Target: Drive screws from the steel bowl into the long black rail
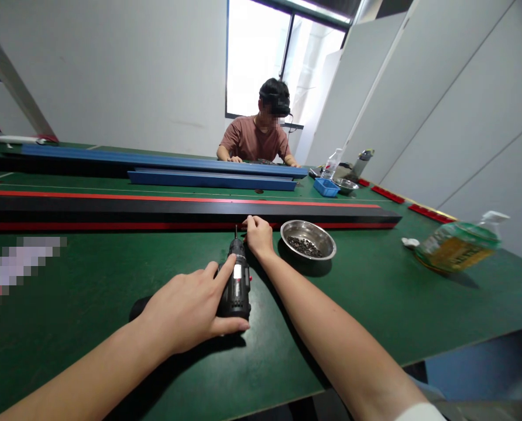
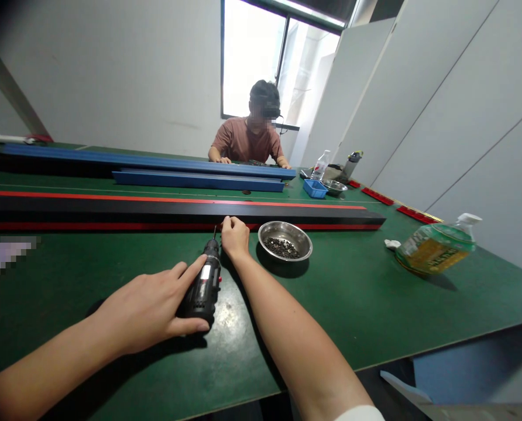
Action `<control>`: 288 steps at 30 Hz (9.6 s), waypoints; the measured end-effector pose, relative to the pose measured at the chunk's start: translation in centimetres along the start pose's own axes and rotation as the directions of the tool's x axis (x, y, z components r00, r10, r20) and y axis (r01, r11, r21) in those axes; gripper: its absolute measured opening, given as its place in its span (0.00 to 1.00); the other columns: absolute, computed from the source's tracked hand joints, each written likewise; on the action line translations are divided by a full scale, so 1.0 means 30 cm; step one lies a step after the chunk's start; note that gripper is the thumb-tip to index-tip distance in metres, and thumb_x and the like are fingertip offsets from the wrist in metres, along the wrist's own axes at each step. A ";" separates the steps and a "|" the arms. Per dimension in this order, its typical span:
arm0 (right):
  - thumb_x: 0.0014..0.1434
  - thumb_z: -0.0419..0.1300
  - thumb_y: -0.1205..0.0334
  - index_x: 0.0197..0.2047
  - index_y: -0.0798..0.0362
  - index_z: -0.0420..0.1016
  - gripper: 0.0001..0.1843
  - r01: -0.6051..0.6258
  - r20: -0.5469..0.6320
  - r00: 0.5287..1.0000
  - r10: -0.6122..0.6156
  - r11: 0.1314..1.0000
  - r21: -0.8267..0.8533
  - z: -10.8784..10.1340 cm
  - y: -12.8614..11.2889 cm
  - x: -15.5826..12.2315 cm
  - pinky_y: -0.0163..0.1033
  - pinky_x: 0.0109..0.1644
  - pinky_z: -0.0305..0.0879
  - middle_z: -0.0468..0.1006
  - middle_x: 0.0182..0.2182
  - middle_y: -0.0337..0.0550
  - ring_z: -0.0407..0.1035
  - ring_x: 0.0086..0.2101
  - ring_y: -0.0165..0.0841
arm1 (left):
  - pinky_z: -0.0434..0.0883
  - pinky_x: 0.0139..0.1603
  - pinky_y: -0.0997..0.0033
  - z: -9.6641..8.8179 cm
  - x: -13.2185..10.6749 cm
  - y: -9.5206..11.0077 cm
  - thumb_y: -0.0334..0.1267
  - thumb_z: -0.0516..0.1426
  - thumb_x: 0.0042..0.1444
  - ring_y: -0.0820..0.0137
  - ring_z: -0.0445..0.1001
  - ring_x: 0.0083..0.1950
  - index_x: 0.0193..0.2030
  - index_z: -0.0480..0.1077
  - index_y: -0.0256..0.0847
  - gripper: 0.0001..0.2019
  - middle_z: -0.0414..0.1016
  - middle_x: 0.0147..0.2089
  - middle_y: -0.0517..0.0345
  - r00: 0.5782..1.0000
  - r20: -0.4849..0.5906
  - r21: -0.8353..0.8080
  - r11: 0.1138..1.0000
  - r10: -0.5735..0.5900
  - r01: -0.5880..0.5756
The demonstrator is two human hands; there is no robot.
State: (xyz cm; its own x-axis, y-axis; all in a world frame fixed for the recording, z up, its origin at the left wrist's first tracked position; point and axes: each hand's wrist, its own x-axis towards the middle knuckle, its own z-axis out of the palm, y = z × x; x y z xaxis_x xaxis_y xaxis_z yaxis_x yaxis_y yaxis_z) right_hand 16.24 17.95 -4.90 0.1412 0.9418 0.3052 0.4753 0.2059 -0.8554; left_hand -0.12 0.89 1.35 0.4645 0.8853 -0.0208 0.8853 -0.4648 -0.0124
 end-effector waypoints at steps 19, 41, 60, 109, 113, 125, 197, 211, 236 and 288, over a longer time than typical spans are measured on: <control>0.70 0.49 0.59 0.37 0.52 0.76 0.16 0.401 -0.076 0.909 -0.410 0.910 -0.106 -0.071 -0.081 -0.109 0.35 0.42 0.63 0.78 0.36 0.43 0.70 0.35 0.33 | 0.76 0.36 0.53 0.022 0.016 -0.013 0.75 0.43 0.57 0.47 0.81 0.42 0.78 0.43 0.40 0.52 0.76 0.52 0.40 0.999 -0.051 0.080 0.997 0.008 -0.004; 0.64 0.55 0.52 0.44 0.55 0.85 0.20 -0.048 0.166 0.949 0.269 0.643 -0.764 -0.485 0.006 0.014 0.39 0.44 0.66 0.84 0.41 0.56 0.77 0.42 0.43 | 0.75 0.37 0.52 0.003 -0.018 -0.013 0.75 0.45 0.56 0.48 0.81 0.41 0.78 0.37 0.47 0.51 0.75 0.52 0.43 1.000 0.006 0.023 1.000 -0.012 0.011; 0.47 0.70 0.69 0.30 0.50 0.84 0.05 0.030 0.340 0.895 0.288 0.721 -0.692 -0.520 0.015 0.001 0.33 0.29 0.61 0.81 0.27 0.41 0.73 0.27 0.31 | 0.74 0.39 0.54 -0.005 -0.019 -0.010 0.74 0.45 0.57 0.48 0.80 0.44 0.79 0.38 0.45 0.51 0.74 0.54 0.41 1.000 0.015 0.010 1.000 -0.013 0.013; 0.63 0.61 0.58 0.44 0.51 0.86 0.13 -0.001 0.084 0.993 0.084 0.713 -0.701 -0.504 -0.014 0.009 0.39 0.48 0.67 0.85 0.43 0.53 0.78 0.44 0.43 | 0.75 0.40 0.54 0.008 -0.020 -0.005 0.74 0.44 0.58 0.50 0.79 0.43 0.78 0.38 0.44 0.51 0.74 0.51 0.43 1.000 -0.011 0.007 1.000 -0.004 0.004; 0.65 0.60 0.57 0.46 0.52 0.85 0.15 -0.008 0.015 1.000 0.026 0.696 -0.718 -0.507 -0.022 0.008 0.41 0.50 0.67 0.84 0.43 0.55 0.78 0.46 0.45 | 0.75 0.40 0.54 0.009 -0.023 -0.006 0.74 0.44 0.58 0.50 0.79 0.43 0.79 0.38 0.44 0.51 0.74 0.52 0.43 1.000 -0.017 0.009 1.000 -0.003 0.003; 0.65 0.60 0.60 0.44 0.53 0.86 0.13 0.048 -0.072 0.990 -0.124 0.762 -0.646 -0.505 -0.022 0.008 0.41 0.49 0.68 0.85 0.41 0.53 0.79 0.43 0.44 | 0.75 0.40 0.53 0.012 -0.019 -0.007 0.74 0.43 0.58 0.49 0.79 0.44 0.79 0.38 0.43 0.51 0.74 0.51 0.43 1.000 -0.018 0.007 1.000 0.002 -0.002; 0.68 0.57 0.53 0.45 0.56 0.82 0.17 -0.156 0.358 0.932 0.054 0.953 0.262 -0.013 0.038 0.060 0.28 0.19 0.58 0.84 0.41 0.51 0.74 0.24 0.28 | 0.75 0.44 0.50 0.000 -0.034 -0.001 0.74 0.48 0.56 0.46 0.80 0.46 0.78 0.38 0.43 0.53 0.72 0.58 0.36 0.999 0.010 -0.019 0.999 0.041 -0.041; 0.66 0.57 0.55 0.40 0.57 0.81 0.16 -0.104 0.259 0.965 0.035 0.960 0.258 -0.005 0.059 0.059 0.28 0.20 0.62 0.84 0.39 0.50 0.76 0.25 0.29 | 0.75 0.41 0.52 -0.005 -0.023 0.006 0.75 0.46 0.56 0.47 0.80 0.44 0.78 0.39 0.43 0.52 0.74 0.55 0.39 1.000 -0.004 0.006 1.000 0.010 -0.010; 0.61 0.60 0.58 0.37 0.55 0.84 0.13 0.015 0.215 0.976 -0.042 0.992 0.125 0.001 0.059 0.052 0.30 0.29 0.65 0.84 0.34 0.43 0.73 0.24 0.27 | 0.75 0.37 0.55 0.013 0.010 -0.012 0.75 0.43 0.58 0.48 0.80 0.43 0.78 0.42 0.39 0.52 0.75 0.52 0.40 0.998 -0.067 0.063 0.998 0.022 -0.017; 0.67 0.52 0.51 0.47 0.60 0.83 0.24 -0.057 0.118 0.957 0.263 0.576 -0.816 -0.520 0.034 -0.001 0.44 0.47 0.69 0.82 0.46 0.64 0.78 0.44 0.48 | 0.74 0.39 0.57 0.007 -0.019 -0.003 0.73 0.45 0.58 0.50 0.79 0.43 0.79 0.36 0.44 0.51 0.74 0.51 0.43 1.000 0.003 0.049 0.999 -0.022 0.022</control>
State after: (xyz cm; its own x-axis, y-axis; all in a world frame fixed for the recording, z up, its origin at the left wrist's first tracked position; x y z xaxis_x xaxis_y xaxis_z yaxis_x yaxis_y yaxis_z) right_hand 30.27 13.99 0.75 0.1574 0.9874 0.0175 0.9738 -0.1523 -0.1686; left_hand -0.47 0.43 1.16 0.4451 0.8952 -0.0235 0.8930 -0.4457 -0.0622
